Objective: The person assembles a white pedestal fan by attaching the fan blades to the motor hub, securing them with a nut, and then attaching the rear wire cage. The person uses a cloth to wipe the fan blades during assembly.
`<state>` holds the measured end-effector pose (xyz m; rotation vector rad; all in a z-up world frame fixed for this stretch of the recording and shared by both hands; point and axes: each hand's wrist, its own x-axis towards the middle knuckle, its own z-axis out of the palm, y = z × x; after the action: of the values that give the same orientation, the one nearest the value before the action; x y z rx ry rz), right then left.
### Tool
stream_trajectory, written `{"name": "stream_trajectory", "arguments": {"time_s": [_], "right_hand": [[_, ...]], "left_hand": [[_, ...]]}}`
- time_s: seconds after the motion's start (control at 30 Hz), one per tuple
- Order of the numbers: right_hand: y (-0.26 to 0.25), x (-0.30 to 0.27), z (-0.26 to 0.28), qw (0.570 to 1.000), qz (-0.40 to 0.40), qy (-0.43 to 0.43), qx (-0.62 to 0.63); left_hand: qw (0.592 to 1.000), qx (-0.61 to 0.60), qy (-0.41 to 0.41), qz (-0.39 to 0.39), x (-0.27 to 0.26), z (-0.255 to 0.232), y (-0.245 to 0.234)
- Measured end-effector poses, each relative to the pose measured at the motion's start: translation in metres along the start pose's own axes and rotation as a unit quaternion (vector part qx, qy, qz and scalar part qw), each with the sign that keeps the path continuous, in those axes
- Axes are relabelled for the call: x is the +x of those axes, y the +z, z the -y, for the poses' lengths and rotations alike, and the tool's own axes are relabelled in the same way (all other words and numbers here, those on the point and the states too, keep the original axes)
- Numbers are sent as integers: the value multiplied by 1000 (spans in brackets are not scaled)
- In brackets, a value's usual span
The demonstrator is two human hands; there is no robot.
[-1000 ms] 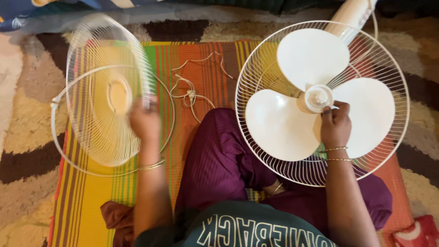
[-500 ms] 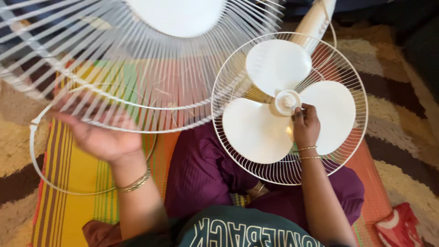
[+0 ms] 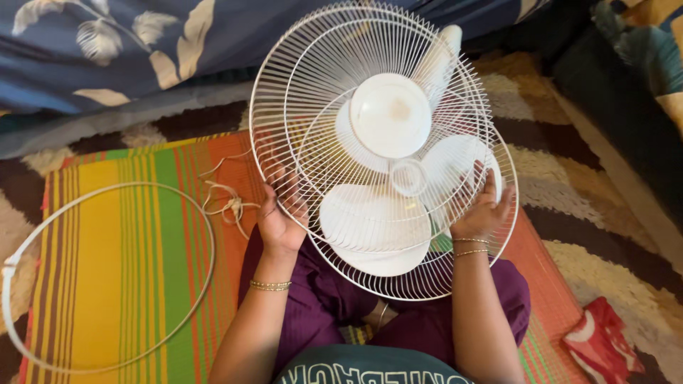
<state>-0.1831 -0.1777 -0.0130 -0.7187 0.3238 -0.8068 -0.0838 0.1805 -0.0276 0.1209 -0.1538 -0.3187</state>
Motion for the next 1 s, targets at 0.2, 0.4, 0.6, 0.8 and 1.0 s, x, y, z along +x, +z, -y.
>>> {"name": "stream_trajectory", "arguments": {"time_s": [0.2, 0.4, 0.6, 0.8, 1.0], "right_hand": [[0, 12, 2, 994, -61, -10, -93], [1, 14, 6, 978, -122, -29, -166], [-7, 18, 13, 963, -167, -31, -210], [0, 9, 25, 965, -143, -91, -198], [13, -10, 35, 963, -66, -157, -211]], "left_hand": [[998, 38, -44, 22, 11, 2, -16], [984, 176, 16, -34, 19, 14, 12], [866, 484, 53, -116, 20, 30, 17], [712, 673, 198, -35, 8, 33, -5], [818, 550, 170, -16, -9, 23, -15]]}}
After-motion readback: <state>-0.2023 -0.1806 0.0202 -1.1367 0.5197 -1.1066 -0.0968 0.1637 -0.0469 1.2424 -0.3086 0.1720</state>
